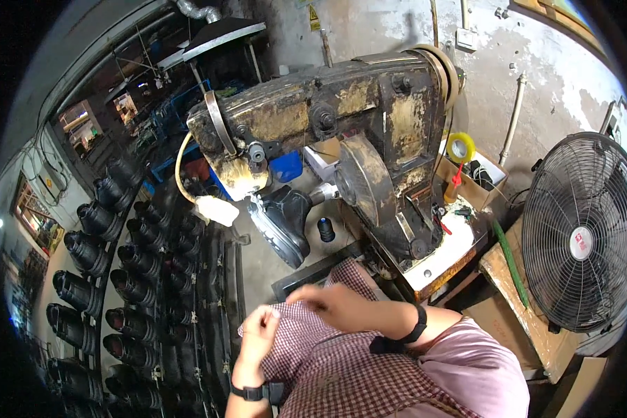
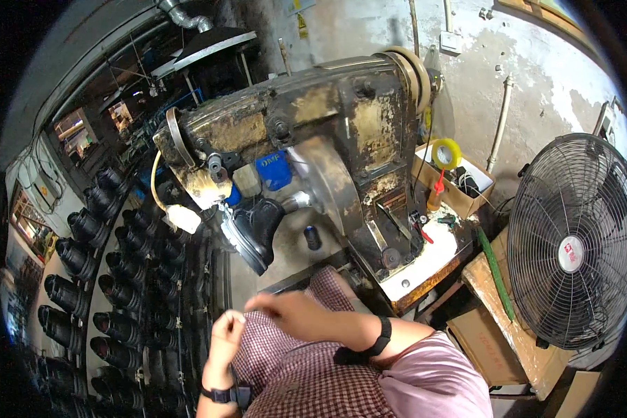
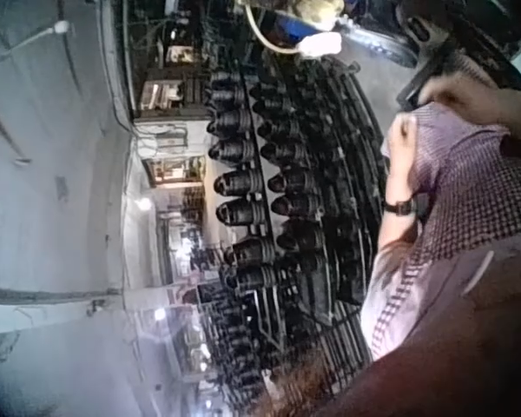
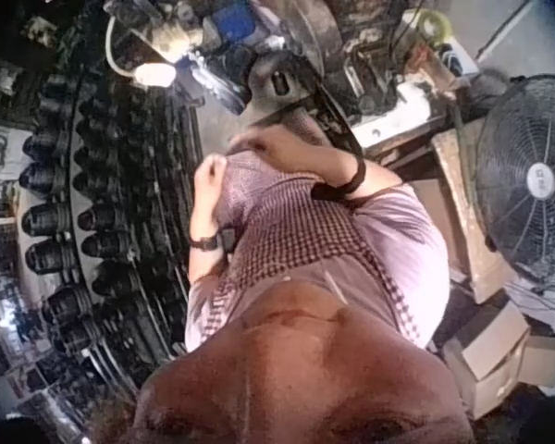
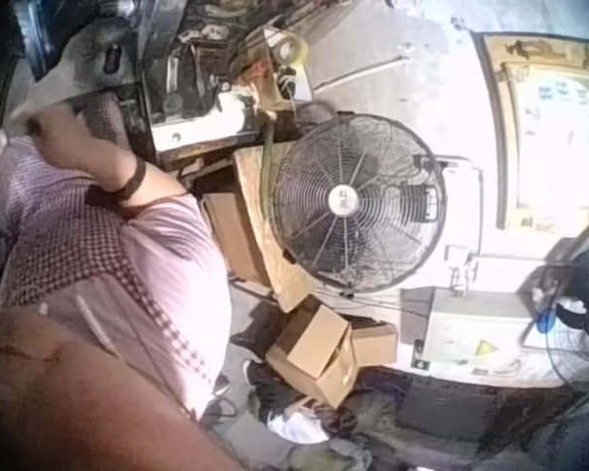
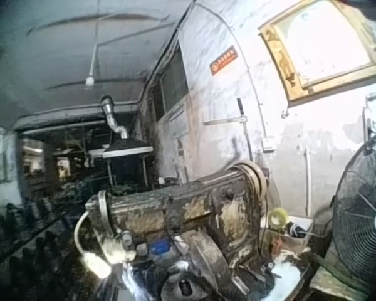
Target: The recorder is using a heavy industrial sewing/stitching machine to assemble and finish black shoes, then handling threads and components in a shoe factory.
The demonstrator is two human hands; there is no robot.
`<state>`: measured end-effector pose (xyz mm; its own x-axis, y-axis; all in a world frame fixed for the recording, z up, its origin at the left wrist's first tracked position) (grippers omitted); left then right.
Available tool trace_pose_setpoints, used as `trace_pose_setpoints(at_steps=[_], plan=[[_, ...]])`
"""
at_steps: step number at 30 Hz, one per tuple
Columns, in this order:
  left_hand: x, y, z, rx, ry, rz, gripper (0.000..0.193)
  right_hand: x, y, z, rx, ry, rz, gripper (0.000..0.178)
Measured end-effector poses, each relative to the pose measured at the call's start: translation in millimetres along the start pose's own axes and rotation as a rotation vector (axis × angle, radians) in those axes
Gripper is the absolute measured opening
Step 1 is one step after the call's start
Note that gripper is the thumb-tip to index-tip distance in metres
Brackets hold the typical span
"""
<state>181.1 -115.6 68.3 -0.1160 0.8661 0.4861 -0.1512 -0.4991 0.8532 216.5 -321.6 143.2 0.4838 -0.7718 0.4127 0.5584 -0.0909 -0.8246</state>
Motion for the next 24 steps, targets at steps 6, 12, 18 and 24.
trace_pose_setpoints(at_steps=[6, 12, 18, 24], plan=[[-15, 129, 51, 0.124, -0.326, -0.944, 0.058, -27, 22, -15, 0.053, -0.485, -0.294, 0.035], [25, 140, 59, -0.202, 0.289, -1.024, 0.01, 36, 18, 3, -0.172, -0.097, 0.006, 0.02], [40, 181, 52, -0.789, 0.001, -1.182, 0.021, 109, -21, 51, 0.407, 0.671, -0.123, 0.019], [50, 204, 78, -0.547, -0.066, -1.107, 0.017, 112, -80, 114, 0.668, 0.291, -0.559, 0.034]])
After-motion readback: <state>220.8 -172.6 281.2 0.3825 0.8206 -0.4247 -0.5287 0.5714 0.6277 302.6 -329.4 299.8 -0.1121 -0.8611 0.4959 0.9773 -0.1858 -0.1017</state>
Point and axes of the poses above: each hand's wrist, its own z-axis towards the middle knuckle, its own x-axis out of the back of the hand, y = z × x, the point moved 4 cm from there along z, towards the middle knuckle, and after that the axes turned 2 degrees about x, right-handed, at the moved point
